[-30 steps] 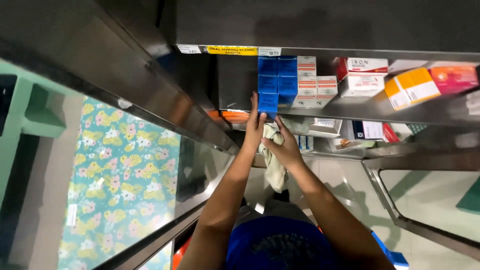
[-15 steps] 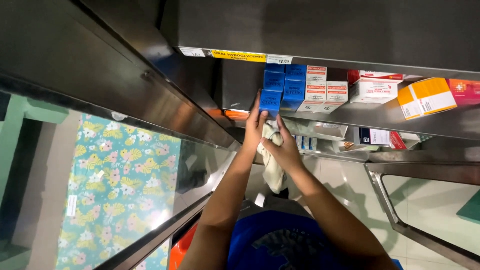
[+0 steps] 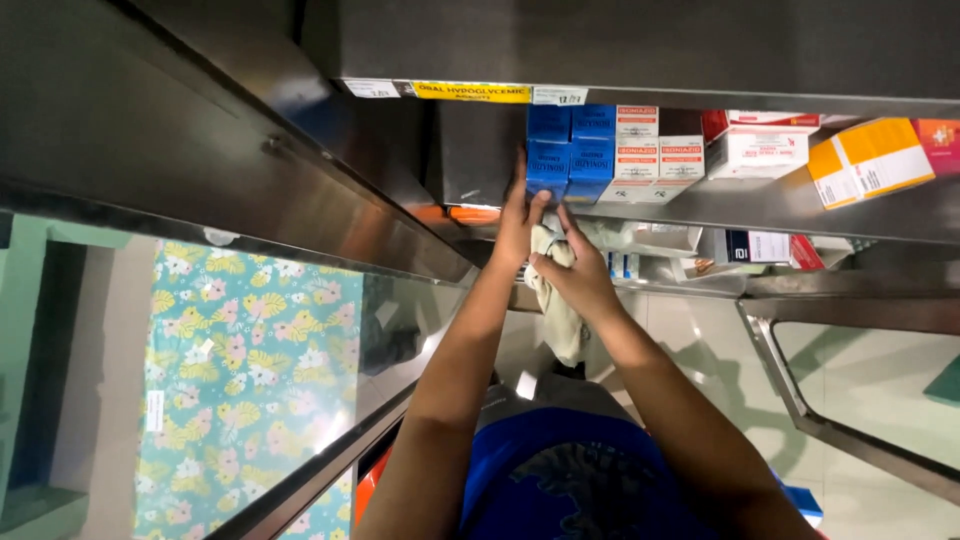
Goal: Wiping down boxes of medication with a cloth and organizing them onto shelves.
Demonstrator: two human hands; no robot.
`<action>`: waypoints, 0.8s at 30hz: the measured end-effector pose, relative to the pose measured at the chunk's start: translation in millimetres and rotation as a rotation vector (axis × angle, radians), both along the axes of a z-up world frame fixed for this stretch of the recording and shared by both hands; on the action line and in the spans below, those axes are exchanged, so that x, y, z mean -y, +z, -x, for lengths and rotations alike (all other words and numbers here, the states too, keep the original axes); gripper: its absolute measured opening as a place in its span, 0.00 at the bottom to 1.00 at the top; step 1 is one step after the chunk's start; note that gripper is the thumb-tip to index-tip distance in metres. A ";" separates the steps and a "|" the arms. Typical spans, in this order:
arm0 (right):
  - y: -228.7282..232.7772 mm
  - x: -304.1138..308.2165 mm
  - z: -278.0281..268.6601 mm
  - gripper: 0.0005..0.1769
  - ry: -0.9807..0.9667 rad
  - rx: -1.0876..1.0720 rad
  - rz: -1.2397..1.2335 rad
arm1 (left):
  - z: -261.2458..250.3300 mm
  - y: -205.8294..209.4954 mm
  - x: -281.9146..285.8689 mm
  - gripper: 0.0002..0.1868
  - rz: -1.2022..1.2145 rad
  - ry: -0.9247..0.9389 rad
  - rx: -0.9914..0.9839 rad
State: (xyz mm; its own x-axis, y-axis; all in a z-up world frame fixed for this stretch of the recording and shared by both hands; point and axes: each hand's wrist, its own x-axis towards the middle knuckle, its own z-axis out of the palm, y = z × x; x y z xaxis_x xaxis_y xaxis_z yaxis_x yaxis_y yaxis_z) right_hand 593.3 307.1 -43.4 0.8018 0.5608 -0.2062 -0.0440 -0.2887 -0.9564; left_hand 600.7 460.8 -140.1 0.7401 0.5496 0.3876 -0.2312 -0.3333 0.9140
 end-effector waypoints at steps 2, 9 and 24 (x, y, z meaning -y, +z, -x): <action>-10.5 -0.2 -1.5 0.49 -0.009 -0.010 -0.009 | -3.7 -4.6 1.7 0.36 -0.042 0.037 -0.004; -38.3 15.0 4.4 0.45 0.039 -0.006 -0.031 | -9.3 -5.3 7.5 0.32 -0.068 0.170 -0.056; -65.2 120.0 170.7 0.32 -0.800 0.046 -0.255 | 90.2 10.3 102.4 0.39 -0.226 -0.149 -0.057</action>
